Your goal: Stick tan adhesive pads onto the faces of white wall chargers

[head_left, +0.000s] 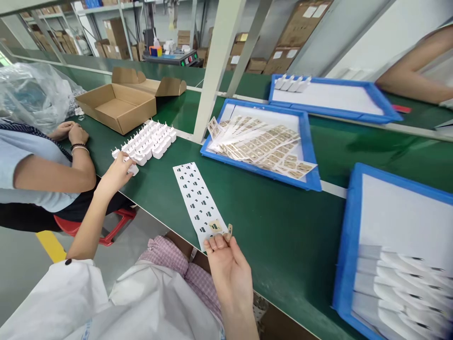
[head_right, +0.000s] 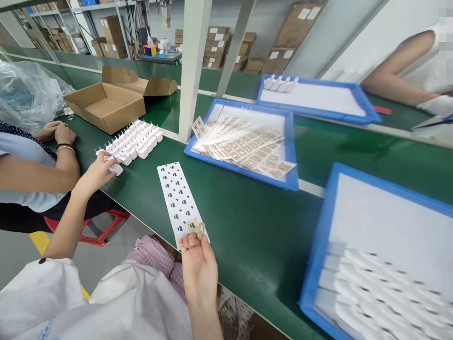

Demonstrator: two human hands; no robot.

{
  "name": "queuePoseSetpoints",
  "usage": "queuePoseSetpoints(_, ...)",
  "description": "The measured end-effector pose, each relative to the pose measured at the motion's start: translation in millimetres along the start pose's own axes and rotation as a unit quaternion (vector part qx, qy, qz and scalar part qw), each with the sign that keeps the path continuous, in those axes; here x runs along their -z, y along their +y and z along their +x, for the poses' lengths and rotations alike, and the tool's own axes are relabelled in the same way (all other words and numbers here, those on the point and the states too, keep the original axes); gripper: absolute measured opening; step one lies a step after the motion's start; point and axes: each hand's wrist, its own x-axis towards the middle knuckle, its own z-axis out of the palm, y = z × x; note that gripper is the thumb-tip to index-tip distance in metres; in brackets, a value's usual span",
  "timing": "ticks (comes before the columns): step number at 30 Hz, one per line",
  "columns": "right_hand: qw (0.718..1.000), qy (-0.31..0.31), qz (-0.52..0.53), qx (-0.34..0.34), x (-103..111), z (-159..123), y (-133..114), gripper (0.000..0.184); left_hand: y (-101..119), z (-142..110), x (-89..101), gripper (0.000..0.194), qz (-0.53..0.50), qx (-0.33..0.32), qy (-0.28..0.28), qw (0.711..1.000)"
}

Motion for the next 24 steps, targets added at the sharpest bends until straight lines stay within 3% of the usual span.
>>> queuePoseSetpoints(4,0.999,-0.008,-0.037,0.002,-8.8,-12.4,-7.9,0.033,6.7,3.9,8.0,0.042,0.027,-0.016,-0.047,0.998)
queuePoseSetpoints(10,0.986,-0.053,-0.156,0.003,5.0,-24.3,-8.3,0.044,5.5,15.7,23.5,0.035,0.022,-0.034,-0.101,0.994)
queuePoseSetpoints(12,0.984,-0.064,-0.166,0.005,6.0,-26.7,-7.5,0.045,8.5,10.1,27.7,0.03,-0.032,-0.053,-0.102,0.993)
queuePoseSetpoints(14,0.986,-0.065,-0.152,0.02,2.3,-28.3,-8.1,0.047,23.8,-5.0,26.8,0.034,-0.189,-0.069,-0.06,0.978)
queuePoseSetpoints(16,0.989,-0.068,-0.126,0.041,-5.8,-30.6,-10.3,0.046,55.7,-27.6,19.5,0.042,-0.419,-0.074,0.007,0.905)
queuePoseSetpoints(18,0.99,-0.079,-0.102,0.064,-16.3,-35.6,-14.4,0.044,102.1,-53.2,8.5,0.044,-0.598,-0.106,0.025,0.794)
queuePoseSetpoints(21,0.986,-0.105,-0.085,0.101,-29.8,-49.9,-21.1,0.039,178.6,-87.2,-2.9,0.042,-0.763,-0.178,-0.059,0.619)
queuePoseSetpoints(23,0.981,-0.104,-0.09,0.137,-33.5,-61.9,-23.8,0.036,218.2,-102.3,-3.2,0.043,-0.823,-0.19,-0.122,0.521)
queuePoseSetpoints(24,0.978,-0.094,-0.094,0.16,-33.4,-67.5,-24.3,0.035,232.0,-107.3,-1.9,0.042,-0.839,-0.193,-0.151,0.486)
